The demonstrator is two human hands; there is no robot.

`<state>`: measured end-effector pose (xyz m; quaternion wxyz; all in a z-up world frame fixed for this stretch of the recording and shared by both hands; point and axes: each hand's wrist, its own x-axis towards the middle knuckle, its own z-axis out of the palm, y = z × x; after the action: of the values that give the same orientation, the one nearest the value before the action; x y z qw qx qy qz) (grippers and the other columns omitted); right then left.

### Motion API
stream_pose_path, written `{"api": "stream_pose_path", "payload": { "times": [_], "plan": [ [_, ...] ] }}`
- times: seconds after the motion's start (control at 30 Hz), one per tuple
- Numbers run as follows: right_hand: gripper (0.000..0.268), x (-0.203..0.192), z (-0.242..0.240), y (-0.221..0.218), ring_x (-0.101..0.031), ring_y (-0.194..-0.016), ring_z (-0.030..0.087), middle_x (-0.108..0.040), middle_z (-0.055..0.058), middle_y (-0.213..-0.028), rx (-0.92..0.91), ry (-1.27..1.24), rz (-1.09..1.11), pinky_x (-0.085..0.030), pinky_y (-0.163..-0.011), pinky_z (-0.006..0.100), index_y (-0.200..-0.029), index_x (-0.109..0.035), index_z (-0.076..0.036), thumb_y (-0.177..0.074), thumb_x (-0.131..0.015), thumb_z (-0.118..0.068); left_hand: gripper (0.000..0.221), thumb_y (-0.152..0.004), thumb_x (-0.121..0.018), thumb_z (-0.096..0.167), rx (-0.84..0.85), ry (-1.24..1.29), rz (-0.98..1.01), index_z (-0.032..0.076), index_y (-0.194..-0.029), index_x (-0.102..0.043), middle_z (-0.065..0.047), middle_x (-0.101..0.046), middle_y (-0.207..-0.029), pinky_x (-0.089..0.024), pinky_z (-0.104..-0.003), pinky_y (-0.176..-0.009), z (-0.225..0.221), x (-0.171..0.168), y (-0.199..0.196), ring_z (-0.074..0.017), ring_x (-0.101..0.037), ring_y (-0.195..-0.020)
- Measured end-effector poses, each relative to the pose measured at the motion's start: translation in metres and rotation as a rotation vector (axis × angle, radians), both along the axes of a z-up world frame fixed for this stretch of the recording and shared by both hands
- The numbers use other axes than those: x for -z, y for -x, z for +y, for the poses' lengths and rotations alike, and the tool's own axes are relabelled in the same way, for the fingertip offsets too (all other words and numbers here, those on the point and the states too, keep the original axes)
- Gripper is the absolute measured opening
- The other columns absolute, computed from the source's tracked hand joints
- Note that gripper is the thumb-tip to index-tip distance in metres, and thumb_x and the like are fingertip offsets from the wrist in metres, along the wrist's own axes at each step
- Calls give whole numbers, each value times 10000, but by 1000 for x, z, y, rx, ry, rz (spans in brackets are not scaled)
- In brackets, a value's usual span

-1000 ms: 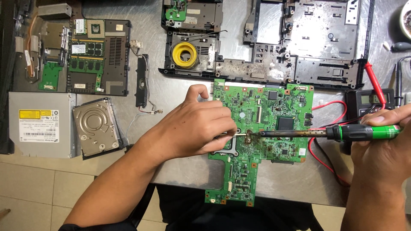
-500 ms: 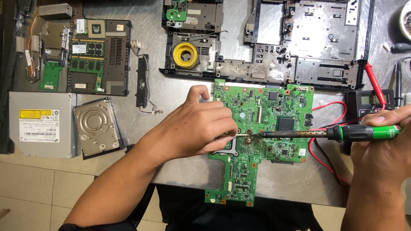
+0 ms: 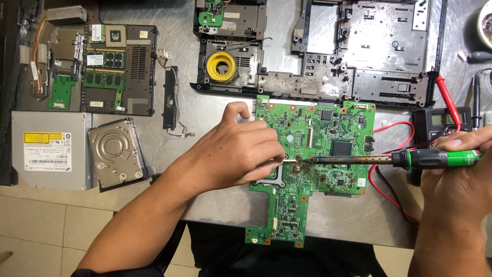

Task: Soldering components on a laptop motherboard and cleaning the board with a cloth

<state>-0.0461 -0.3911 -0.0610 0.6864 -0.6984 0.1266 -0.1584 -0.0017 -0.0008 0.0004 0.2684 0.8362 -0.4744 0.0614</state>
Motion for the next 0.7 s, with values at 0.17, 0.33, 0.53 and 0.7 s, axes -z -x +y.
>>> {"api": "stream_pose_path", "payload": {
  "times": [0.17, 0.33, 0.53, 0.7],
  "plan": [
    [445, -4, 5, -1, -367, -554, 111, -394, 16, -687, 14, 23, -16, -328, -607, 221, -881, -434, -150, -1211, -492, -443, 118, -979, -741, 199, 1, -3, 13, 174, -934, -635, 40, -582, -828, -272, -411, -903, 0, 0, -1, -196, -568, -765],
    [387, -3, 7, 1, -401, -614, 105, -398, 2, -735, 40, 65, -14, -393, -716, 216, -925, -428, -150, -1248, -464, -359, 120, -992, -736, 201, 7, -10, 4, 177, -941, -630, 31, -581, -841, -273, -414, -912, -1, 3, 1, -206, -566, -773],
    [384, 1, 1, -4, -422, -630, 101, -446, -18, -758, 66, -27, -16, -391, -696, 213, -895, -452, -168, -1209, -518, -378, 95, -1000, -719, 204, 19, -24, 35, 196, -956, -635, 41, -570, -847, -269, -416, -921, 0, 5, -2, -200, -566, -780],
    [467, -9, 5, -8, -450, -594, 146, -413, 13, -721, 77, -26, -96, -373, -594, 244, -854, -422, -139, -1205, -527, -427, 162, -1028, -690, 201, 26, -85, 24, 170, -878, -634, 29, -567, -806, -288, -440, -953, -8, -8, -3, -223, -545, -742]
  ]
}}
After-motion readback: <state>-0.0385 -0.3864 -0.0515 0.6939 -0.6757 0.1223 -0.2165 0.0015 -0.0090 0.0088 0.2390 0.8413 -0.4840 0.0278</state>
